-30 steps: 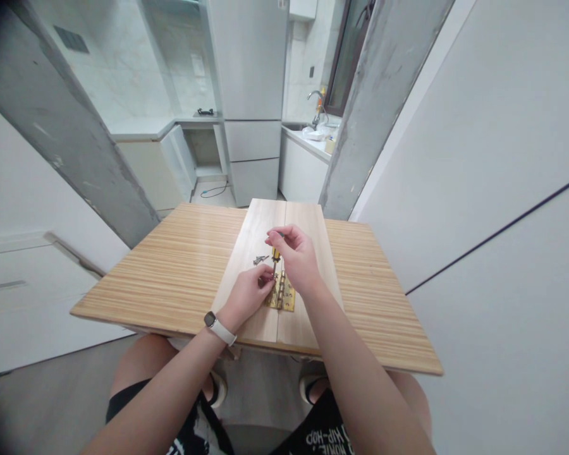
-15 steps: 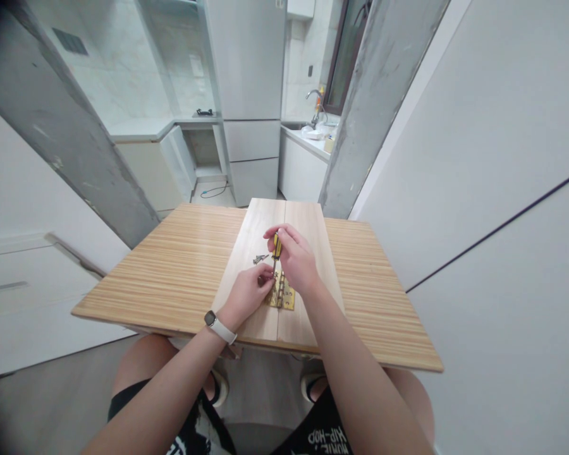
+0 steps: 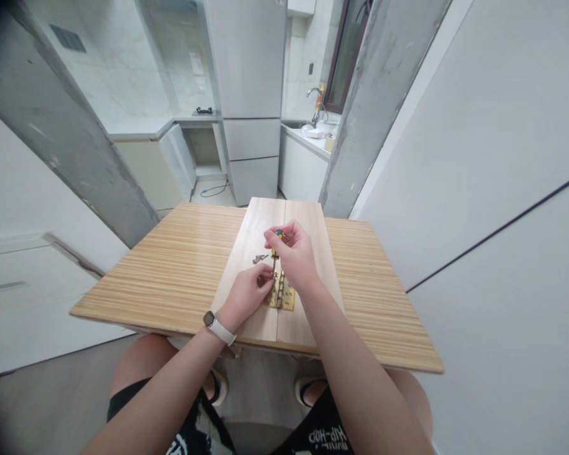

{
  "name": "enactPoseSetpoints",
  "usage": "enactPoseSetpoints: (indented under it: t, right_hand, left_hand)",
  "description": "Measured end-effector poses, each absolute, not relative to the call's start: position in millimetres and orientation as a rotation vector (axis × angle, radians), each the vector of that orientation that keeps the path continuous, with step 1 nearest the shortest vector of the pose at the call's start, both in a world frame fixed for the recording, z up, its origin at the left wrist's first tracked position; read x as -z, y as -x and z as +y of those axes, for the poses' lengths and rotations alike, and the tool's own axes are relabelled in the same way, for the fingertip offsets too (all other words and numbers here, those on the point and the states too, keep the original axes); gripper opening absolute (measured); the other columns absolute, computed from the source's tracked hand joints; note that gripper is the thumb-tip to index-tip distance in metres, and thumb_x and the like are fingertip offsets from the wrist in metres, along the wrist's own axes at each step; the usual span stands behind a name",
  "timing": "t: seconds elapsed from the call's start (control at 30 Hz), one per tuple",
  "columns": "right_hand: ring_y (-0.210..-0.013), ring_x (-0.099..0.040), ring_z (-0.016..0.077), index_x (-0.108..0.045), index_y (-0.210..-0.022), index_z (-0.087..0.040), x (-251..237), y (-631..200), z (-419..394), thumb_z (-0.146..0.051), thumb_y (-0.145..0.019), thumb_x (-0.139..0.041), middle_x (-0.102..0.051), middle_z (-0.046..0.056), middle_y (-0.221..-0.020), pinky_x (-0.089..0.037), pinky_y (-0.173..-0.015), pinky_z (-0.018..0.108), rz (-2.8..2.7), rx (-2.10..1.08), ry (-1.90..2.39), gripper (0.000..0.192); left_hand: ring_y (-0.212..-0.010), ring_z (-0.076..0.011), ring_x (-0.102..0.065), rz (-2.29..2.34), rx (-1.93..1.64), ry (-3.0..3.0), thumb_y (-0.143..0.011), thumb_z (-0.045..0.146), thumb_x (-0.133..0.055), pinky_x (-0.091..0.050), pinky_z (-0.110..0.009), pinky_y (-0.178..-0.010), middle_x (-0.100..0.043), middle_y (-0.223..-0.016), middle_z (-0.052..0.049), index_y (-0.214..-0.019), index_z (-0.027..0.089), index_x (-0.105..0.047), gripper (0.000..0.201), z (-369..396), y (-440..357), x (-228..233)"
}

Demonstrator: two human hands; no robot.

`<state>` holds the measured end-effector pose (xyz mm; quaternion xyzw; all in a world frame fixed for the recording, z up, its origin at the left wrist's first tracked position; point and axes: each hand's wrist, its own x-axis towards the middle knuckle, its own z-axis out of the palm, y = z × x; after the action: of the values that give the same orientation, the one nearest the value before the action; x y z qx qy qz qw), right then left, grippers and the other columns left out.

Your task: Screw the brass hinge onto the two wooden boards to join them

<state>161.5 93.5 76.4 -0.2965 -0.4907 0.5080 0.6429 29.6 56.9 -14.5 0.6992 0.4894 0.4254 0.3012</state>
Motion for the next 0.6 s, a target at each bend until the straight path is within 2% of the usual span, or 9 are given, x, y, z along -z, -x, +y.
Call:
enactPoseSetpoints:
  t: [0.1, 0.2, 0.3, 0.6]
  right_hand:
    - [-0.069, -0.058, 0.0123, -0.058, -0.091, -0.025, -78.4, -161.6, 90.4, -0.038, -0.087, -0.083, -0.071, -0.001, -0.090, -0.047, -0.068, 0.028, -1.198, -1.166, 0.661, 0.029]
    - [-0.071, -0.056, 0.0142, -0.064, -0.098, -0.025, -82.5, -162.7, 86.3, -0.045, -0.097, -0.068, -0.069, 0.001, -0.093, -0.046, -0.070, 0.030, -1.248, -1.236, 0.619, 0.021]
    - [-0.075, -0.056, 0.0164, -0.071, -0.099, -0.022, -86.0, -164.0, 83.9, -0.043, -0.099, -0.058, -0.068, 0.004, -0.094, -0.047, -0.071, 0.031, -1.269, -1.320, 0.579, 0.024]
    - [-0.090, -0.067, 0.0183, -0.076, -0.097, -0.024, -77.7, -162.5, 86.6, -0.043, -0.091, -0.075, -0.071, 0.003, -0.098, -0.054, -0.086, 0.034, -1.265, -1.206, 0.719, 0.020]
  left_hand:
    - [-0.085, -0.0178, -0.073, 1.307, -1.132, -1.859, -0.090, 0.008, -0.066, -0.056, -0.028, -0.080, -0.079, -0.093, -0.003, -0.100, 0.021, -0.073, 0.018, 56.9, -30.3, 14.2]
    - [-0.084, -0.0178, -0.073, 1.321, -1.136, -1.873, -0.089, 0.008, -0.066, -0.056, -0.029, -0.080, -0.078, -0.093, -0.003, -0.099, 0.021, -0.073, 0.018, 56.6, -30.9, 13.6]
    - [-0.086, -0.0183, -0.073, 1.318, -1.140, -1.880, -0.090, 0.008, -0.065, -0.056, -0.029, -0.080, -0.079, -0.094, -0.004, -0.099, 0.021, -0.072, 0.018, 55.9, -30.8, 12.7]
    - [-0.086, -0.0184, -0.073, 1.316, -1.142, -1.872, -0.089, 0.008, -0.065, -0.057, -0.028, -0.080, -0.078, -0.094, -0.004, -0.098, 0.021, -0.072, 0.017, 53.4, -29.6, 10.0]
